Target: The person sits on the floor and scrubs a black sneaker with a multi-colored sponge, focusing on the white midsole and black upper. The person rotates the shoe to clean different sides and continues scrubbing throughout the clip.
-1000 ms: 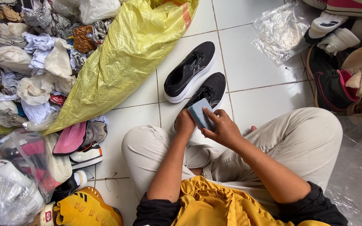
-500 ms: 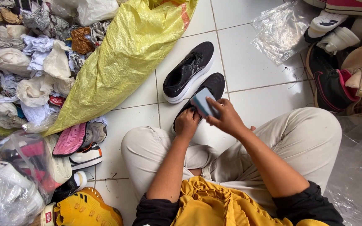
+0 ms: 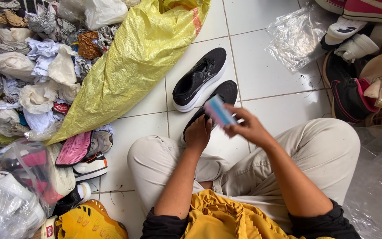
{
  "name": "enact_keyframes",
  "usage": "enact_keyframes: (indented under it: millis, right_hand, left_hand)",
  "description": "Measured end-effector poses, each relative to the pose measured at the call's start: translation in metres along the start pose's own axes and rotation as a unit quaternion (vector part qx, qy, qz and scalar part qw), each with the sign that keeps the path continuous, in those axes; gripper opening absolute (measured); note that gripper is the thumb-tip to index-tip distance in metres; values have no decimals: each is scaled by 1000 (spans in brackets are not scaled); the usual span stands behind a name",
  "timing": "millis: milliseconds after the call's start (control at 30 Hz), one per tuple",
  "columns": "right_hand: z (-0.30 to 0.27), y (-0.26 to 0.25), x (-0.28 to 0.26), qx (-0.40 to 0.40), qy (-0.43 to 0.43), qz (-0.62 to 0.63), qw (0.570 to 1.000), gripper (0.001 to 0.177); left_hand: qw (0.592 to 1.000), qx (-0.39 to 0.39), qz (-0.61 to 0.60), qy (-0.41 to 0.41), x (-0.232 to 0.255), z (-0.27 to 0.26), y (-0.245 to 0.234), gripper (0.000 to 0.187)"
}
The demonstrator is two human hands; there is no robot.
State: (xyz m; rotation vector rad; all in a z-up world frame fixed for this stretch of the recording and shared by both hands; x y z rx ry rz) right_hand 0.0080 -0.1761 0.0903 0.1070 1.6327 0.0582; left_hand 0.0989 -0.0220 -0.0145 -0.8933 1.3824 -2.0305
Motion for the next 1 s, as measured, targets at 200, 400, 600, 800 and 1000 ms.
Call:
enact_keyframes:
  millis: [200,400,600,800,1000]
  right_hand:
    - [3,-111,89,276,123,42,952,79]
    - [24,-92,122,245,148,39,957,92]
    - [29,-63,109,180,185,-90,962,79]
    - [20,-37,99,140,204,-82,965,85]
    - [-5,5,105,141,229,20,963,92]
  left_hand:
    - [991,118,69,18,12,0,-49,58]
    - [949,-165,-153,-219,-42,-23,-60,104]
    - [903,-274,-253,-213,-58,-41,-24,88]
    - [930,-192,-228,-214,-54,-29,-16,87]
    - [945,-153,-207,-204,-36,-30,-11,78]
Point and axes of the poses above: each hand's wrist, its own z-axis towards the middle knuckle, its own y-axis out of the palm, x = y × z, the point moved 9 cm from there along z, towards the middle knuckle, and after that the axes turned 11 degrees about -x, right-handed, at the moved point
